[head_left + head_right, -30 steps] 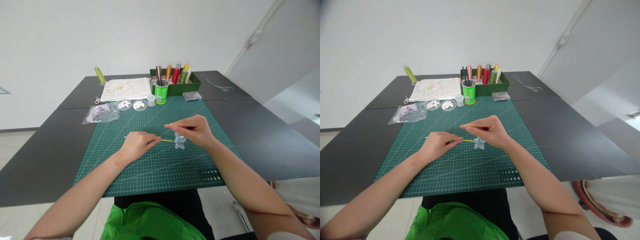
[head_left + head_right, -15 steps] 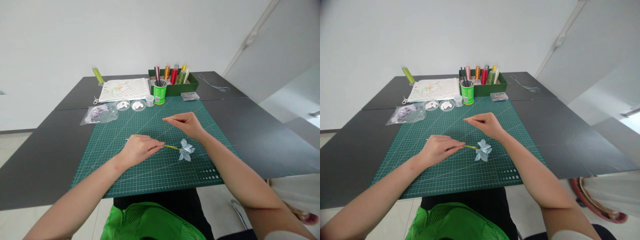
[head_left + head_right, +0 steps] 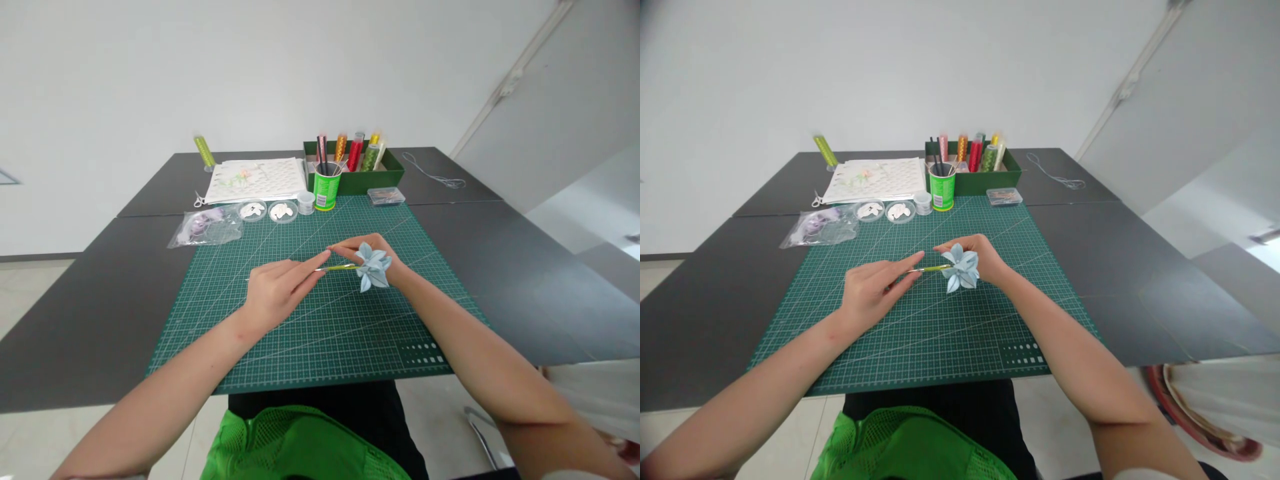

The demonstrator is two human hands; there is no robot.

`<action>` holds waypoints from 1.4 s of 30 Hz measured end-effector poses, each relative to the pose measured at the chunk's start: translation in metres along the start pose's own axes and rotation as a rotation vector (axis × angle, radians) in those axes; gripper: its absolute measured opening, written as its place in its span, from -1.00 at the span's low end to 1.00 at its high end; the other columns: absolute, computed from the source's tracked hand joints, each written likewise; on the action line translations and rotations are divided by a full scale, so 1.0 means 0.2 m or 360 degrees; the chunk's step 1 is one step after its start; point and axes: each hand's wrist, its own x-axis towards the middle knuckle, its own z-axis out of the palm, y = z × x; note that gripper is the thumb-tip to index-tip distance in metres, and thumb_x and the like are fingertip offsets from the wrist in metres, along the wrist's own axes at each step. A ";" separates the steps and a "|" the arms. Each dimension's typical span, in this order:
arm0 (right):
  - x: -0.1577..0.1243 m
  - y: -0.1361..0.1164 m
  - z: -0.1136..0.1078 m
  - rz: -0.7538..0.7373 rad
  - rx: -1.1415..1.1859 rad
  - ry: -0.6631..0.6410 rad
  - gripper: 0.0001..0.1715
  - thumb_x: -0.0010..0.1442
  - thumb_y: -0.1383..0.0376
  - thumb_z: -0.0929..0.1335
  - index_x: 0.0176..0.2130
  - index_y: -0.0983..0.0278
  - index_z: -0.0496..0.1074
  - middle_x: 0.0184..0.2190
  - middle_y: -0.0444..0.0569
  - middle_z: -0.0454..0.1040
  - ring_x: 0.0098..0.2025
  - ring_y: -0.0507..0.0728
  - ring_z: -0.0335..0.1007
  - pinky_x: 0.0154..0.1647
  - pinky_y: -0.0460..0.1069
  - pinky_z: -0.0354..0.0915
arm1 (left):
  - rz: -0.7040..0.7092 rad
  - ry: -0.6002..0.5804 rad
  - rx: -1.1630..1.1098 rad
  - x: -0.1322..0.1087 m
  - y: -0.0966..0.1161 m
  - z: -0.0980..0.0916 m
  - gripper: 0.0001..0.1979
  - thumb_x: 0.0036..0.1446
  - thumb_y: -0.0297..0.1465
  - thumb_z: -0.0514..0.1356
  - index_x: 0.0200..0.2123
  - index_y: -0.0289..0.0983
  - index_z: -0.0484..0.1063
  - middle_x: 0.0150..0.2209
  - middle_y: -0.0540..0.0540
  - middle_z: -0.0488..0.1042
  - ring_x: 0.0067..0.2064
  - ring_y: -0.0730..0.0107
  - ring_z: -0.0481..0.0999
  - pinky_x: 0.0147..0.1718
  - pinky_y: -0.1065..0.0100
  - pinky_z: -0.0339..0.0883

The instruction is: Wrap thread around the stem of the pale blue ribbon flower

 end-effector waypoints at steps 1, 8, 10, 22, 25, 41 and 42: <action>0.00 0.01 0.00 0.0026 -0.0004 -0.0009 -0.61 0.15 0.00 0.45 -0.25 0.26 0.68 -0.23 0.05 0.68 -0.13 0.28 0.61 -0.12 0.11 0.52 | -0.0014 0.0010 0.0007 0.00 0.00 0.00 -0.72 0.37 -0.35 0.20 0.10 -0.20 0.53 -0.47 0.03 0.60 -0.49 0.51 0.54 -0.51 0.46 0.29; 0.01 0.02 0.02 -0.0005 0.0259 -0.0048 -0.61 -0.03 -0.02 0.52 -0.45 0.26 0.59 -0.42 -0.03 0.61 -0.31 0.19 0.52 -0.18 0.07 0.44 | -0.0159 -0.0001 -0.0174 0.01 0.00 0.00 -0.79 0.37 -0.37 0.18 -0.04 -0.18 0.60 -0.23 -0.03 0.69 -0.28 0.45 0.66 -0.33 0.45 0.45; 0.02 0.02 0.02 0.0091 0.0402 0.0049 -0.55 0.05 -0.07 0.46 -0.45 0.27 0.54 -0.50 -0.05 0.54 -0.46 0.10 0.43 -0.39 0.01 0.38 | -0.0190 -0.0043 -0.0237 0.01 0.00 -0.01 -0.79 0.37 -0.36 0.18 -0.03 -0.18 0.60 -0.25 -0.02 0.68 -0.29 0.45 0.65 -0.33 0.45 0.45; 0.06 0.13 -0.06 0.0089 -0.0329 0.0801 -0.73 0.13 0.09 0.40 -0.26 0.22 0.45 -0.22 0.05 0.51 -0.14 0.25 0.39 -0.02 0.18 0.34 | -0.0403 -0.0117 -0.0448 0.03 0.00 -0.01 -0.77 0.38 -0.31 0.16 -0.05 -0.17 0.62 -0.36 0.00 0.66 -0.35 0.43 0.62 -0.38 0.43 0.41; 0.02 0.07 0.01 -0.0246 -0.0436 0.0738 -0.68 0.25 0.18 0.32 -0.03 0.21 0.47 0.02 0.12 0.49 0.10 0.29 0.36 0.20 0.23 0.24 | -0.0504 -0.0104 -0.0485 0.03 0.00 0.00 -0.78 0.36 -0.31 0.19 -0.06 -0.16 0.63 -0.35 0.00 0.66 -0.35 0.41 0.63 -0.37 0.42 0.43; -0.16 -0.11 0.28 -0.0205 0.0037 0.0103 -0.67 0.41 0.18 0.24 0.07 0.21 0.43 -0.62 -0.27 0.14 -0.63 -0.02 0.04 -0.59 -0.09 0.06 | -0.0922 -0.0001 -0.0626 0.03 -0.04 0.03 -0.78 0.29 -0.28 0.25 -0.06 -0.09 0.65 -0.23 0.00 0.69 -0.34 0.39 0.63 -0.34 0.39 0.46; -0.17 -0.12 0.28 -0.0237 -0.0089 0.0127 -0.67 0.42 0.20 0.21 0.07 0.21 0.43 -0.62 -0.27 0.14 -0.64 -0.02 0.04 -0.58 -0.09 0.06 | -0.0946 -0.0001 -0.0655 0.02 -0.04 0.03 -0.78 0.29 -0.27 0.25 -0.05 -0.09 0.64 -0.23 0.01 0.69 -0.33 0.39 0.64 -0.33 0.39 0.46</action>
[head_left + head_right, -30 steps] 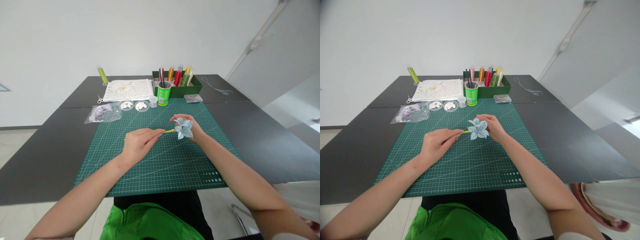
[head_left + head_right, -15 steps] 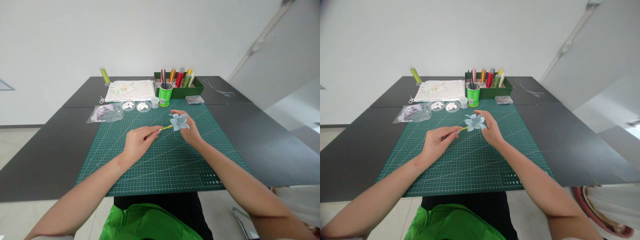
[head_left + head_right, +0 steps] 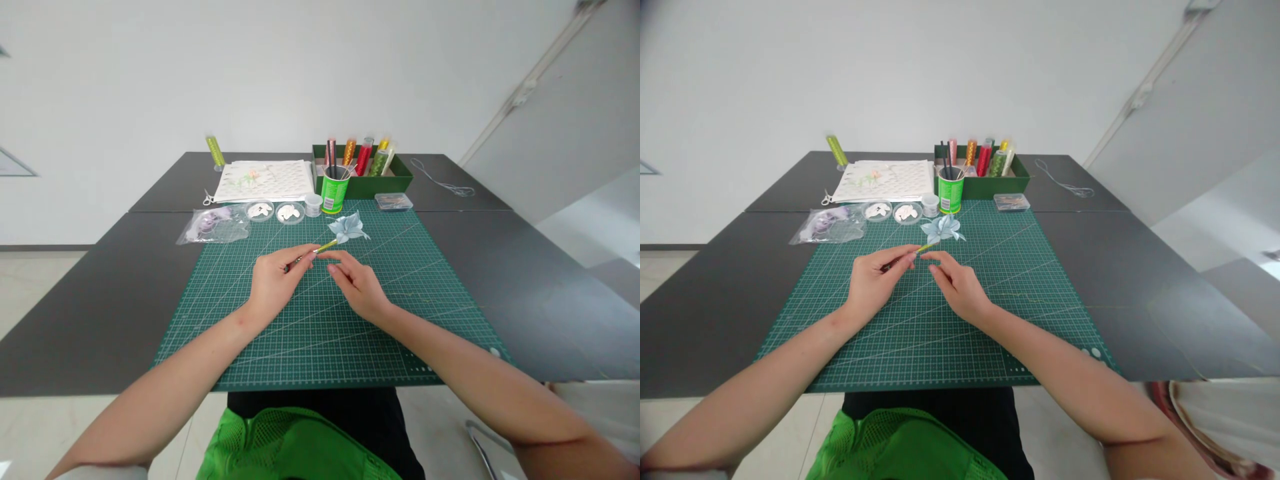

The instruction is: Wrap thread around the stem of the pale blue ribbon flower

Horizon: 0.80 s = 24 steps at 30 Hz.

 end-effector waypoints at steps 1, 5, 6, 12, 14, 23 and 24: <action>0.00 0.00 0.00 -0.0036 -0.0108 0.0014 -0.65 0.44 0.21 0.19 0.08 0.22 0.42 -0.62 -0.26 0.16 -0.65 -0.02 0.04 -0.58 -0.09 0.05 | -0.0023 -0.0003 -0.0029 0.00 0.00 0.00 -0.77 0.29 -0.26 0.25 -0.05 -0.09 0.64 -0.22 0.01 0.69 -0.33 0.39 0.63 -0.33 0.40 0.46; -0.02 0.00 -0.01 -0.0232 -0.0526 -0.0001 -0.59 0.46 0.29 0.10 0.10 0.29 0.39 -0.43 -0.12 0.51 -0.62 -0.02 0.26 -0.54 -0.09 0.14 | -0.0092 0.0010 -0.0104 0.01 0.00 0.01 -0.77 0.29 -0.25 0.24 -0.07 -0.11 0.65 -0.31 0.02 0.68 -0.35 0.40 0.62 -0.34 0.42 0.45; -0.02 0.00 -0.01 -0.0303 -0.0630 -0.0018 -0.58 0.45 0.32 0.10 0.10 0.30 0.40 -0.34 -0.07 0.58 -0.57 -0.01 0.35 -0.52 -0.09 0.16 | -0.0104 0.0022 -0.0088 0.01 0.01 0.01 -0.78 0.28 -0.26 0.24 -0.08 -0.11 0.66 -0.33 0.03 0.67 -0.37 0.41 0.61 -0.35 0.43 0.44; -0.03 -0.01 -0.04 -0.0660 -0.0871 0.0053 -0.62 0.46 0.36 0.15 0.05 0.35 0.46 -0.25 -0.02 0.67 -0.54 -0.03 0.48 -0.57 -0.10 0.19 | -0.0135 0.0003 0.0251 0.01 0.01 0.00 -0.77 0.28 -0.30 0.26 -0.02 -0.10 0.62 -0.36 0.07 0.67 -0.46 0.47 0.55 -0.42 0.45 0.34; -0.04 -0.03 -0.06 -0.0809 -0.0822 0.0130 -0.66 0.45 0.34 0.19 0.00 0.34 0.50 -0.23 -0.02 0.68 -0.52 -0.04 0.51 -0.53 -0.13 0.26 | -0.0109 -0.0009 0.0391 0.01 0.00 0.00 -0.74 0.27 -0.31 0.28 0.02 -0.09 0.59 -0.33 0.08 0.68 -0.46 0.47 0.55 -0.43 0.45 0.31; -0.01 -0.17 -0.19 -0.0691 -0.0376 0.0335 -0.78 0.33 0.37 0.35 -0.16 0.27 0.64 -0.51 -0.16 0.61 -0.65 -0.11 0.31 -0.62 -0.19 0.20 | 0.0262 -0.0201 0.0756 -0.01 -0.02 0.00 -0.81 0.34 -0.27 0.22 -0.06 -0.11 0.59 -0.33 0.08 0.68 -0.48 0.46 0.57 -0.49 0.45 0.23; -0.01 -0.17 -0.19 -0.0682 -0.0354 0.0354 -0.78 0.32 0.37 0.36 -0.16 0.26 0.65 -0.52 -0.16 0.61 -0.65 -0.10 0.30 -0.63 -0.18 0.19 | 0.0305 -0.0242 0.0777 -0.01 -0.02 0.00 -0.81 0.35 -0.25 0.21 -0.06 -0.11 0.59 -0.34 0.08 0.67 -0.48 0.46 0.57 -0.49 0.45 0.22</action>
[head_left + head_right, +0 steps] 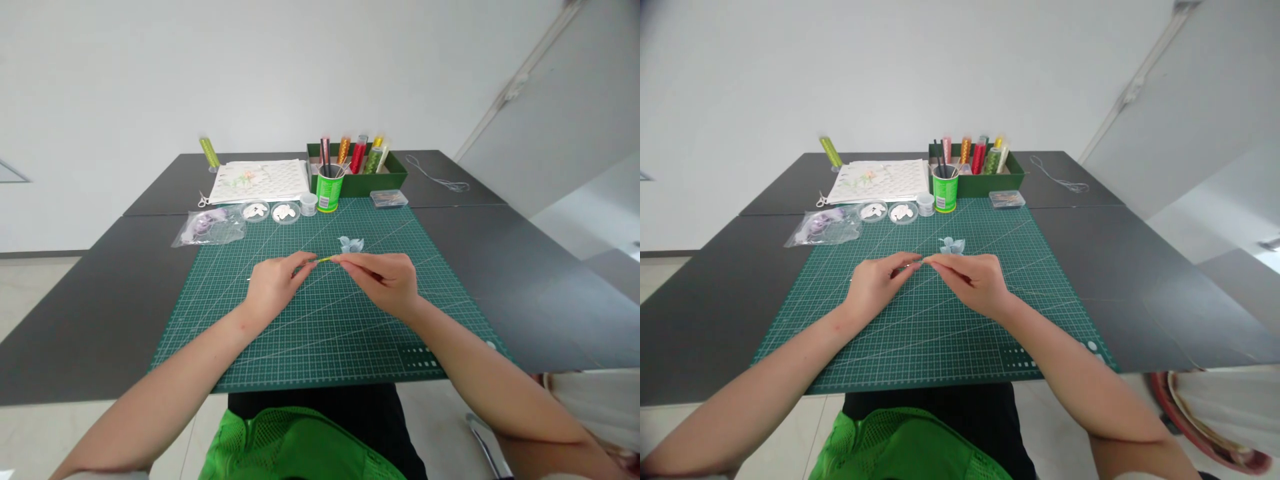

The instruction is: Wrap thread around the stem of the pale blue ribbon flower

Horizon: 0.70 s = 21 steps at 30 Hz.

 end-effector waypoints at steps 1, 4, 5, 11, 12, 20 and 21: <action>0.00 0.01 0.00 0.0023 0.0030 0.0007 -0.78 0.30 0.36 0.37 -0.17 0.26 0.66 -0.54 -0.16 0.59 -0.65 -0.09 0.29 -0.64 -0.17 0.18 | 0.0048 -0.0039 0.0023 0.00 0.00 0.00 -0.80 0.36 -0.23 0.20 -0.06 -0.11 0.58 -0.34 0.08 0.67 -0.47 0.44 0.58 -0.50 0.45 0.22; 0.01 0.03 -0.02 0.0192 0.0166 -0.0039 -0.78 0.29 0.30 0.39 -0.16 0.26 0.68 -0.63 -0.16 0.52 -0.67 -0.07 0.23 -0.67 -0.15 0.13 | 0.0174 -0.0187 0.0105 -0.01 -0.02 0.01 -0.78 0.38 -0.20 0.16 -0.09 -0.11 0.57 -0.37 0.08 0.66 -0.42 0.39 0.62 -0.50 0.44 0.22; 0.01 0.04 -0.03 0.0262 0.0200 -0.0049 -0.77 0.29 0.28 0.40 -0.16 0.26 0.68 -0.65 -0.16 0.50 -0.68 -0.07 0.21 -0.67 -0.14 0.11 | 0.0221 -0.0235 0.0128 -0.01 -0.02 0.02 -0.78 0.38 -0.20 0.15 -0.10 -0.11 0.57 -0.37 0.08 0.66 -0.40 0.37 0.63 -0.49 0.43 0.22; 0.06 0.11 -0.08 0.0462 0.0223 -0.0027 -0.77 0.24 0.20 0.42 -0.17 0.19 0.69 -0.46 -0.08 0.64 -0.59 -0.01 0.35 -0.61 -0.11 0.20 | 0.0510 -0.0375 0.0076 -0.01 0.00 0.02 -0.75 0.41 -0.23 0.11 -0.13 -0.14 0.58 -0.33 0.06 0.67 -0.38 0.37 0.64 -0.51 0.43 0.23; 0.06 0.13 -0.08 0.0477 0.0222 -0.0036 -0.77 0.24 0.19 0.43 -0.17 0.18 0.69 -0.42 -0.07 0.66 -0.53 0.02 0.42 -0.57 -0.10 0.26 | 0.0551 -0.0375 0.0048 -0.01 0.00 0.01 -0.74 0.42 -0.23 0.10 -0.13 -0.14 0.58 -0.35 0.07 0.66 -0.40 0.39 0.63 -0.51 0.44 0.23; 0.07 0.25 -0.04 0.0609 0.0220 -0.0093 -0.77 0.23 0.19 0.43 -0.16 0.18 0.68 -0.19 -0.05 0.68 -0.23 0.16 0.63 -0.26 0.00 0.51 | 0.0830 -0.0194 -0.0117 -0.02 0.03 -0.02 -0.72 0.44 -0.26 0.07 -0.11 -0.18 0.58 -0.38 0.07 0.65 -0.45 0.51 0.57 -0.49 0.46 0.27; 0.07 0.26 -0.03 0.0621 0.0220 -0.0095 -0.77 0.24 0.20 0.43 -0.16 0.19 0.68 -0.18 -0.04 0.68 -0.20 0.17 0.64 -0.22 0.00 0.52 | 0.0838 -0.0152 -0.0124 -0.03 0.04 -0.03 -0.73 0.44 -0.26 0.08 -0.11 -0.18 0.58 -0.39 0.06 0.64 -0.46 0.52 0.57 -0.49 0.46 0.27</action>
